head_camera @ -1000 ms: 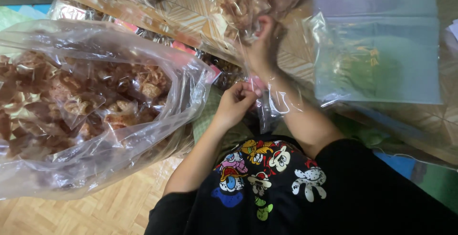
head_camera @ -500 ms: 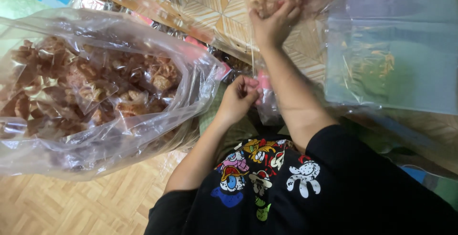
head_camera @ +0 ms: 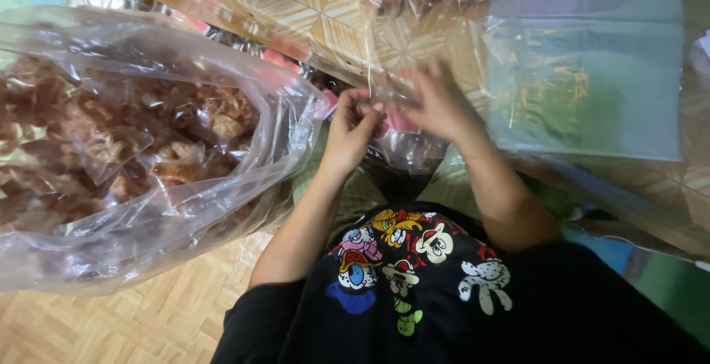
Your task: Packaging snacks into small plastic bags and sealing them with a heat sealer
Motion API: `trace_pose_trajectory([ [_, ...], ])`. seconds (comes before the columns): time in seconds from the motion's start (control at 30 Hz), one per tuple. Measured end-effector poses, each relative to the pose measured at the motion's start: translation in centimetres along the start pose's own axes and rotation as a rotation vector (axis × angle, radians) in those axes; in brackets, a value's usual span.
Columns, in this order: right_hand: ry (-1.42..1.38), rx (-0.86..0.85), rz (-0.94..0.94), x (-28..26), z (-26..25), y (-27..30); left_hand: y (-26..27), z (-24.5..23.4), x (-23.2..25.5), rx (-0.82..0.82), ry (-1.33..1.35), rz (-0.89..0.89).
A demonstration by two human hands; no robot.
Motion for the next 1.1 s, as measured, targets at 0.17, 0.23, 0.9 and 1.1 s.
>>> trace_pose_trajectory([
  [0.17,-0.18,-0.623,0.257,-4.9,-5.9,5.1,1.9,1.0,4.0,0.101,-0.322,0.227],
  [0.23,-0.401,-0.78,0.14,-6.6,-6.9,4.2,3.0,0.5,5.9,0.103,-0.348,0.341],
  [0.9,-0.183,-0.309,-0.092,-17.6,16.1,-6.1,12.2,-8.1,6.0,-0.024,-1.541,-0.231],
  [1.1,-0.43,-0.522,0.243,-16.6,15.6,-5.8,10.7,-12.5,13.8,0.579,-1.117,0.362],
])
Point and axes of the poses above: each hand's wrist, its own y-axis away from the middle knuckle, its own z-axis out of the palm, x = y × z, the point moved 1 cm from there along -y, towards the middle knuckle, and after that the axes turned 8 degrees about x, right-handed, at the moved point
